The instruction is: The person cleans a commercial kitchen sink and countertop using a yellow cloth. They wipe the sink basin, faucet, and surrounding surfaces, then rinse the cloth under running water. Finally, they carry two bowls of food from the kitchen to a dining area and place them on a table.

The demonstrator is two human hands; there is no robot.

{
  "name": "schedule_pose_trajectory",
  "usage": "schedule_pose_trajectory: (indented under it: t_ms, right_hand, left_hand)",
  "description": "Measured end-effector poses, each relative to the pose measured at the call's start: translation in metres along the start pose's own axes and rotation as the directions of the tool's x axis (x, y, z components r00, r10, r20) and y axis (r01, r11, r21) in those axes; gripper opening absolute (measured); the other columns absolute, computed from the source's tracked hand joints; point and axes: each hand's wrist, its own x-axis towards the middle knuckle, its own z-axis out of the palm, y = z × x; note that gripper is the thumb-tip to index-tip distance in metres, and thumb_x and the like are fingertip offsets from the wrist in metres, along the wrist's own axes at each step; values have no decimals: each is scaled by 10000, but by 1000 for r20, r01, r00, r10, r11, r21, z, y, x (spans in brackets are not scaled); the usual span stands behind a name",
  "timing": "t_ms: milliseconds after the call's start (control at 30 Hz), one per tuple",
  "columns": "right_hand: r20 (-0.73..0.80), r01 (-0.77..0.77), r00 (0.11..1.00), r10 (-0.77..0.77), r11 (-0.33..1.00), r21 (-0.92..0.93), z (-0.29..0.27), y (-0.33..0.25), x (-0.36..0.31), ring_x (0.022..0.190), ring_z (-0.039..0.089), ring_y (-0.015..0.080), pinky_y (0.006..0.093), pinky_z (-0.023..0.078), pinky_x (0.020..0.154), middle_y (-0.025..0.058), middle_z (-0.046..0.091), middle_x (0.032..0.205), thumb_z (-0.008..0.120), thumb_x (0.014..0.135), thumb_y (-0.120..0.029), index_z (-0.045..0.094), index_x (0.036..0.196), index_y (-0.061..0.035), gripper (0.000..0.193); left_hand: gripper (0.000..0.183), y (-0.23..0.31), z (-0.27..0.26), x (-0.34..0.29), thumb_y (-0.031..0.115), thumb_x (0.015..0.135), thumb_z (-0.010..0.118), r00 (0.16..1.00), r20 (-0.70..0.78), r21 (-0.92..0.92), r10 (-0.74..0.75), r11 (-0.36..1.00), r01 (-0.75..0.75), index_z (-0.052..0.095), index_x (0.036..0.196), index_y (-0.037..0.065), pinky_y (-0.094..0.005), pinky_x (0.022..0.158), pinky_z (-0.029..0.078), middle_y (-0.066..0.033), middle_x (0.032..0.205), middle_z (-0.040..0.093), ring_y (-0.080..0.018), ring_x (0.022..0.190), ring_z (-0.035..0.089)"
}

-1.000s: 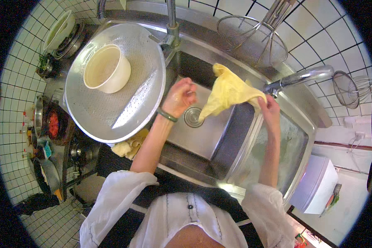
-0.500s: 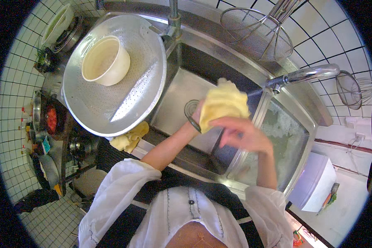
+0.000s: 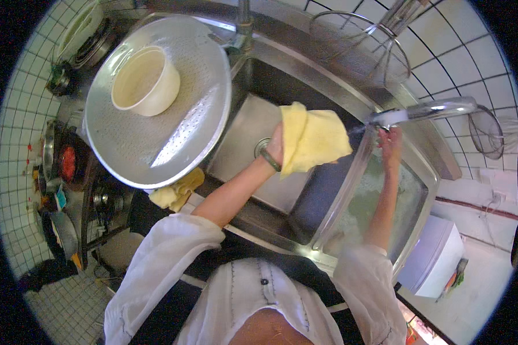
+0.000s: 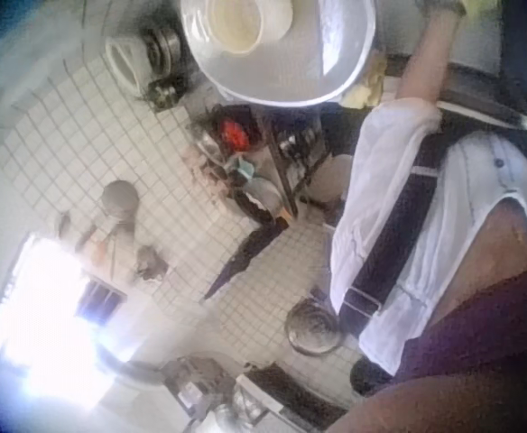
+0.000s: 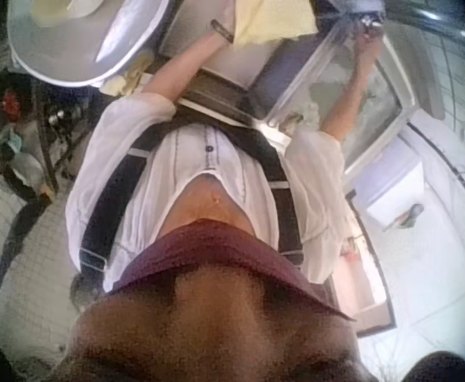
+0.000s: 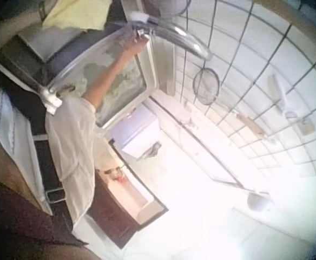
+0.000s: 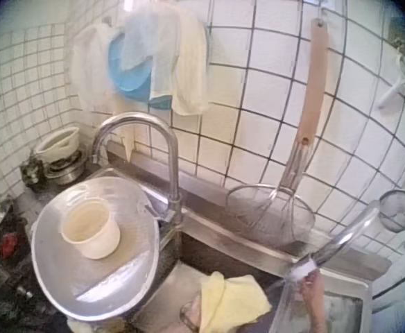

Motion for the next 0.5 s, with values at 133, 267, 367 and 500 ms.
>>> schedule_pose_trajectory:
  t_ms: [133,267,367,500]
  right_hand:
    - [-103,-94,994,32,719,-688,0,-47,-15,888,617,321,361,476,743,158,642,977,661,818,-237,546,1169,-37,421]
    - [-10,33,999,-41,905,-424,43,-89,-51,935,609,275,357,474,796,166,617,1049,554,909,-230,525,1192,4,368]
    - [560,-643,763,323,471,603,101,-91,-71,953,585,204,296,465,794,104,614,1024,532,928,-189,517,1203,-10,328]
    - [447,-556,827,342,618,556,134,-82,-73,814,551,129,249,445,711,64,609,878,608,886,-214,546,1063,-24,267]
  left_hand:
    - [590,-5,-24,28,556,865,433,985,154,82,-72,995,60,478,1202,74,-633,876,405,-180,1192,533,-400,1050,533]
    - [298,-30,-45,55,357,923,498,890,-101,949,444,311,-47,551,1067,102,-294,725,474,-1,973,570,-122,828,546]
    - [185,-38,-70,52,152,845,516,909,-98,993,404,94,65,587,968,32,-309,686,456,-5,829,606,-147,767,546]
    - [176,-24,-88,43,169,838,542,826,-132,991,548,42,131,601,957,54,-308,658,457,-27,827,616,-123,761,562]
